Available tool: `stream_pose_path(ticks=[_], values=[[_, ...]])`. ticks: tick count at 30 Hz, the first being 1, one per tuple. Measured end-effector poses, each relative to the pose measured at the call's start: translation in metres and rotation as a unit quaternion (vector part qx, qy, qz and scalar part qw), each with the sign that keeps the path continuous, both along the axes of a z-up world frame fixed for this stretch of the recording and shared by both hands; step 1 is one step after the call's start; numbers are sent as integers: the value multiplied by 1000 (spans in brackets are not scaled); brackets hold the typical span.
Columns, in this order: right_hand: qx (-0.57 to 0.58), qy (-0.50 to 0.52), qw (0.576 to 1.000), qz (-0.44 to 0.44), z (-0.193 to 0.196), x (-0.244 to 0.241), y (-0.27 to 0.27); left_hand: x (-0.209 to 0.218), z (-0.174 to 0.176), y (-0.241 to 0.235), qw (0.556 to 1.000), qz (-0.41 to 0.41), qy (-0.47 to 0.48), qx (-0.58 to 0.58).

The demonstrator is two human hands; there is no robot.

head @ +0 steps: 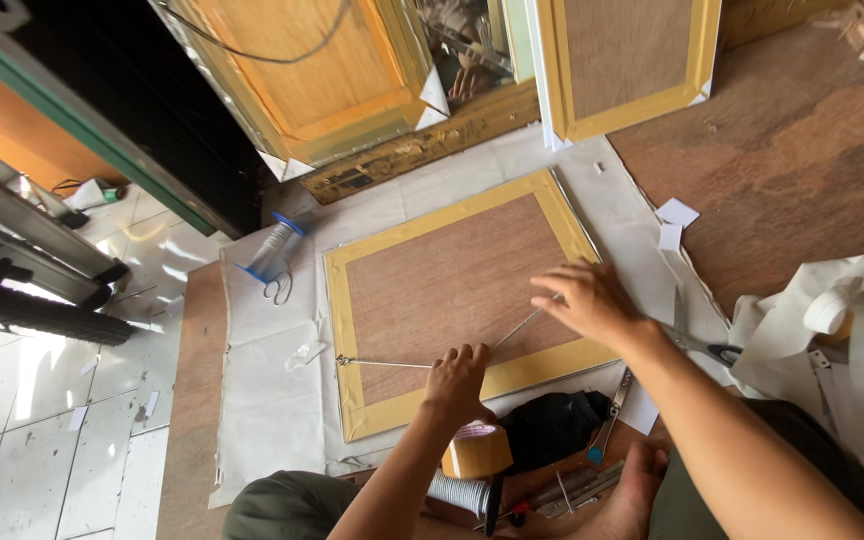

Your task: The person attaches a metal hanging wire to the back of a picture frame using tape, then flips the frame to adjust the artwork and matting inside. They use scissors to cut tape and a screwdriver to tighten the wire.

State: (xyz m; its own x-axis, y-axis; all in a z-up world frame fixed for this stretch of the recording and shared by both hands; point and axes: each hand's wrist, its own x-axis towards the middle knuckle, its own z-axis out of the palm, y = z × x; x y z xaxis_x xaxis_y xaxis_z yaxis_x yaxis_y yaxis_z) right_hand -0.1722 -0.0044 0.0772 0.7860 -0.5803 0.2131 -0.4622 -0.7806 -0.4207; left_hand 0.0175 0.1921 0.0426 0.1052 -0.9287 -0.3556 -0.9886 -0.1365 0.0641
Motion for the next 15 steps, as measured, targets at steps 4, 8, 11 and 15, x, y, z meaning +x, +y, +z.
stream_pose_path(ticks=[4, 8, 11, 15], values=[[-28, -14, 998, 46, 12, 4, 46, 19, -13, -4, 1000, -19, 25, -1], [100, -149, 983, -39, 67, -3, 126, 19, -3, 3, 996, -79, -1, -44], [190, -214, 956, -69, 80, -8, 177, 17, 2, 13, 983, -119, -46, -131], [383, -285, 869, -127, 99, -10, 222, 8, 47, 18, 971, -117, -106, -178]])
